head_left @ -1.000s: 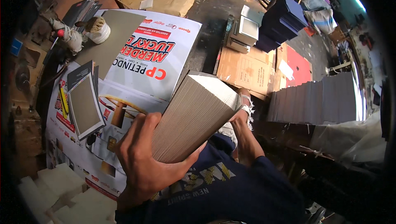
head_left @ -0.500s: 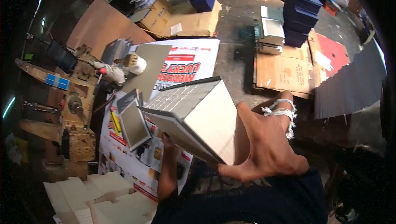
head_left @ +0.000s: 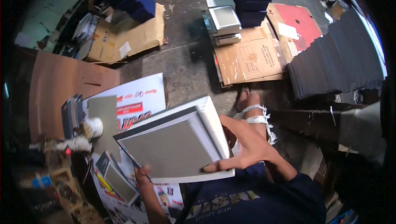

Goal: The person aligns stacks of paper by hand, applies adhesive to the edges using a brush, and wraps paper covers around the glued spines.

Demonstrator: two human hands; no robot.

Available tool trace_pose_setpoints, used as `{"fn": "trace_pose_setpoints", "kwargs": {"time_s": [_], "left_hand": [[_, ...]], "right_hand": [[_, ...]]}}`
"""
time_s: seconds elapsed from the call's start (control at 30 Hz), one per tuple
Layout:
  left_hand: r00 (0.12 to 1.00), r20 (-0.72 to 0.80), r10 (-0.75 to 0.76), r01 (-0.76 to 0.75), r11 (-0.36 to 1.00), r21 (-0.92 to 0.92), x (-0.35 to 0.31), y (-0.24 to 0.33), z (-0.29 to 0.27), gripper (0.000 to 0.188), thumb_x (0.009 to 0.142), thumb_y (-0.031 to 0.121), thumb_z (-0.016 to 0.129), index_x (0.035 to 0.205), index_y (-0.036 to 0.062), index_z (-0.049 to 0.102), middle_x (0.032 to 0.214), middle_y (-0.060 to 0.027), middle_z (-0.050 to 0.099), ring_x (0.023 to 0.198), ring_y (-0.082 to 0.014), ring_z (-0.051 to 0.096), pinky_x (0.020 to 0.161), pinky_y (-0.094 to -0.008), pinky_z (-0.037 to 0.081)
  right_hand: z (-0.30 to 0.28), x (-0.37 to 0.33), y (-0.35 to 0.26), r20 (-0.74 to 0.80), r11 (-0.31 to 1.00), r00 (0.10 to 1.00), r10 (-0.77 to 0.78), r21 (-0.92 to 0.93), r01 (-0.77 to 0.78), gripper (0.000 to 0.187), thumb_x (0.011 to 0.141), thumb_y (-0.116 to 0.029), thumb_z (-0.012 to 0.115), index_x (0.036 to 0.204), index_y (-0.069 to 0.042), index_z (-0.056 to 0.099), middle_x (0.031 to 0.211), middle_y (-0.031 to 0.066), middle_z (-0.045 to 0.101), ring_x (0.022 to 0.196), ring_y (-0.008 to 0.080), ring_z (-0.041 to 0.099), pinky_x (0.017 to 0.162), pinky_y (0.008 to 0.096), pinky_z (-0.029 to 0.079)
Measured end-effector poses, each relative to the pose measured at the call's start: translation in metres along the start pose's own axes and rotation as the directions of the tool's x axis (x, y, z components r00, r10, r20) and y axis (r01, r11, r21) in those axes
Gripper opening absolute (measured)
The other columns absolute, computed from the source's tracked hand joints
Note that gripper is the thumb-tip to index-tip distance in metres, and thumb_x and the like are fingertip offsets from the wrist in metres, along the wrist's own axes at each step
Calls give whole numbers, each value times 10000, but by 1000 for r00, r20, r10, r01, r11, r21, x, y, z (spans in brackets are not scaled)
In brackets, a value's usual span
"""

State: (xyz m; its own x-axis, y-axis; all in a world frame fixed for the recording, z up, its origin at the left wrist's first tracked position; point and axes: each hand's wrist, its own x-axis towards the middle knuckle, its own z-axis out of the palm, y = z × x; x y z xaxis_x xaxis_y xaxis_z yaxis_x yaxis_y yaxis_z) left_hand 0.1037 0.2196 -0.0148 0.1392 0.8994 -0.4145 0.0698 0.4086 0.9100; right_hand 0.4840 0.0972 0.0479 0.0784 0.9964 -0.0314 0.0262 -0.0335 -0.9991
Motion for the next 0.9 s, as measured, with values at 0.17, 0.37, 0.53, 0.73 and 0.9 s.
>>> {"fn": "trace_pose_setpoints", "kwargs": {"time_s": [0.17, 0.37, 0.53, 0.73, 0.9], "left_hand": [[996, 46, -80, 67, 972, 226, 50, 36, 95, 811, 628, 191, 797, 1338, 17, 448, 1126, -95, 585, 949, -170, 607, 833, -327, 521], [955, 257, -147, 80, 964, 256, 103, 119, 210, 538, 646, 167, 803, 1103, -47, 616, 998, -105, 672, 894, -182, 649, 827, -302, 517], [896, 426, -124, -21, 947, 321, 156, 169, 308, 502, 673, 160, 847, 1071, -41, 616, 967, -147, 712, 868, -193, 698, 802, -303, 541], [836, 542, 91, -414, 752, 513, 178, 213, 443, 499, 663, 224, 908, 983, -5, 602, 827, -123, 723, 748, -171, 709, 664, -263, 541], [818, 549, 170, -487, 712, 506, 212, 205, 502, 524, 644, 249, 929, 969, 6, 598, 807, -108, 705, 702, -144, 666, 638, -265, 504]], "right_hand": [[-52, 24, 52, 18, 939, 964, 267, 219, -264, 899, 663, -204, 881, 1412, 18, 436, 1171, 170, 652, 1083, 258, 628, 951, 397, 490], [-116, 67, 51, 47, 785, 875, 482, 420, -455, 896, 682, -127, 839, 1458, -8, 408, 1255, 145, 619, 1169, 248, 588, 1005, 389, 453], [-193, 91, 42, -58, 671, 805, 591, 588, -451, 752, 729, -169, 838, 1358, 57, 493, 1211, 155, 641, 1130, 251, 604, 1004, 388, 457], [-252, 92, 162, -269, 598, 795, 543, 789, -141, 872, 672, -283, 859, 1378, 33, 457, 1184, 105, 614, 1079, 239, 593, 936, 352, 472], [-302, 127, 211, -171, 482, 851, 496, 870, -107, 969, 670, -295, 853, 1457, -9, 364, 1239, 99, 589, 1110, 232, 577, 916, 345, 464]]}}
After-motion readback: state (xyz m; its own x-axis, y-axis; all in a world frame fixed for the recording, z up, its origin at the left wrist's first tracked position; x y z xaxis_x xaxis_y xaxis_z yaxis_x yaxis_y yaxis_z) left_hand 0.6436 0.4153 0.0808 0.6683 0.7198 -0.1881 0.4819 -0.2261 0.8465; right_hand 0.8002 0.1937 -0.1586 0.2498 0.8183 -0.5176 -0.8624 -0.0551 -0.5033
